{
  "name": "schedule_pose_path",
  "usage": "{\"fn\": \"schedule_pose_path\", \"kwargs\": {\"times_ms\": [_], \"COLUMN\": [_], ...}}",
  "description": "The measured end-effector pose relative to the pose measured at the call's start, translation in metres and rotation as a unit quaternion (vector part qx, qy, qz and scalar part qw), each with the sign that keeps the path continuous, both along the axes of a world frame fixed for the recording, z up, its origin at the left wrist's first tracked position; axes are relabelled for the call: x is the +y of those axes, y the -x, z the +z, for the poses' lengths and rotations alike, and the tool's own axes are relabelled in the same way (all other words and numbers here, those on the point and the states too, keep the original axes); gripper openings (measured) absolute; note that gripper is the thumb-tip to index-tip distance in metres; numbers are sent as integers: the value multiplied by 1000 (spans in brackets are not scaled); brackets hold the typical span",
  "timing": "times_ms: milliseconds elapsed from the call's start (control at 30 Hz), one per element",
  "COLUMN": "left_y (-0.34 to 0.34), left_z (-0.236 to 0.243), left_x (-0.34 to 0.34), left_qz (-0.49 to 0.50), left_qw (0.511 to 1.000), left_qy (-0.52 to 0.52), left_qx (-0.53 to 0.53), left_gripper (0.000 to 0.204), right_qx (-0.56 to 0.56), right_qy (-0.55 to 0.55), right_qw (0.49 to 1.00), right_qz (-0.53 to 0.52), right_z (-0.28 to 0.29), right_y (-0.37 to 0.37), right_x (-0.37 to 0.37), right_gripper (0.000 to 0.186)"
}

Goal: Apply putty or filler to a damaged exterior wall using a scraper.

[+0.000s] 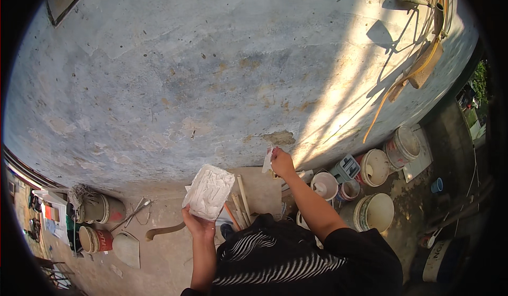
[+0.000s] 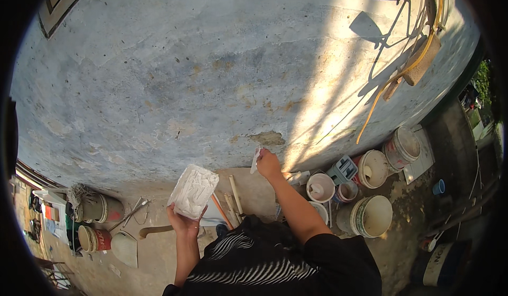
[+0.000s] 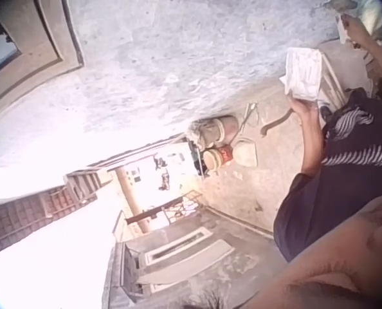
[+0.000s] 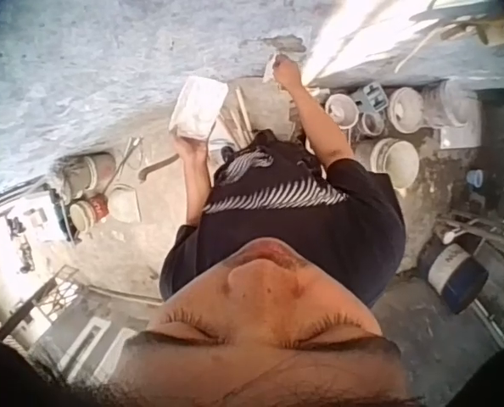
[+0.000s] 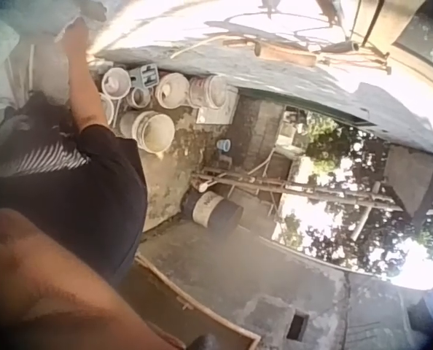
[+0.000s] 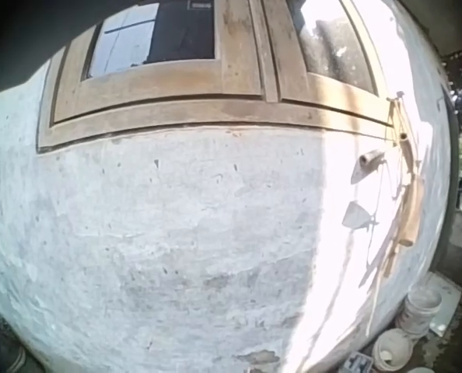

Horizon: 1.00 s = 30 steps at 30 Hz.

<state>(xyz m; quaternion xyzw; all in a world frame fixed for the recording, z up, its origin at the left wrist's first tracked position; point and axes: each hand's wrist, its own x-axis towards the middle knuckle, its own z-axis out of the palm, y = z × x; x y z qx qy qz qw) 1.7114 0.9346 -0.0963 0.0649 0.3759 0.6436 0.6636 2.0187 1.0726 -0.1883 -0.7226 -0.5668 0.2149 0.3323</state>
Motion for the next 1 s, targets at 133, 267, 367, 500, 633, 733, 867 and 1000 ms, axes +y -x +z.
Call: {"fn": "schedule_pose_path", "kwargs": {"times_ms": [133, 267, 367, 500, 633, 733, 867, 1000], "left_y": [0, 3, -13, -21, -19, -17, -4, 8], "left_z": [-10, -8, -16, -26, -15, -14, -26, -21], "left_x": [9, 17, 22, 16, 7, 4, -4, -12], "left_qz": [13, 7, -15, -4, -16, -18, -13, -12], "left_qw": [1000, 1000, 1000, 1000, 998, 999, 999, 999], "left_qy": [1, -3, 0, -4, -18, -5, -11, -6], "left_qx": [-14, -9, -5, -28, -55, -51, -47, -29], "left_gripper": [73, 74, 74, 74, 69, 69, 71, 75], "right_qx": [-27, 53, -6, -9, 14, -21, -9, -35], "right_qy": [-17, -39, 4, 8, 19, 3, 0, -4], "right_qw": [999, 998, 1000, 1000, 1000, 999, 998, 998], "right_qz": [10, 4, 2, 13, 18, 46, 55, 49], "right_z": [-15, 19, 6, 5, 26, 25, 29, 38], "right_y": [0, -4, -19, -23, -14, -5, 6, 14], "right_x": [-8, -8, 9, -2, -7, 2, -6, -11], "right_gripper": [20, 20, 20, 21, 20, 19, 19, 20]}}
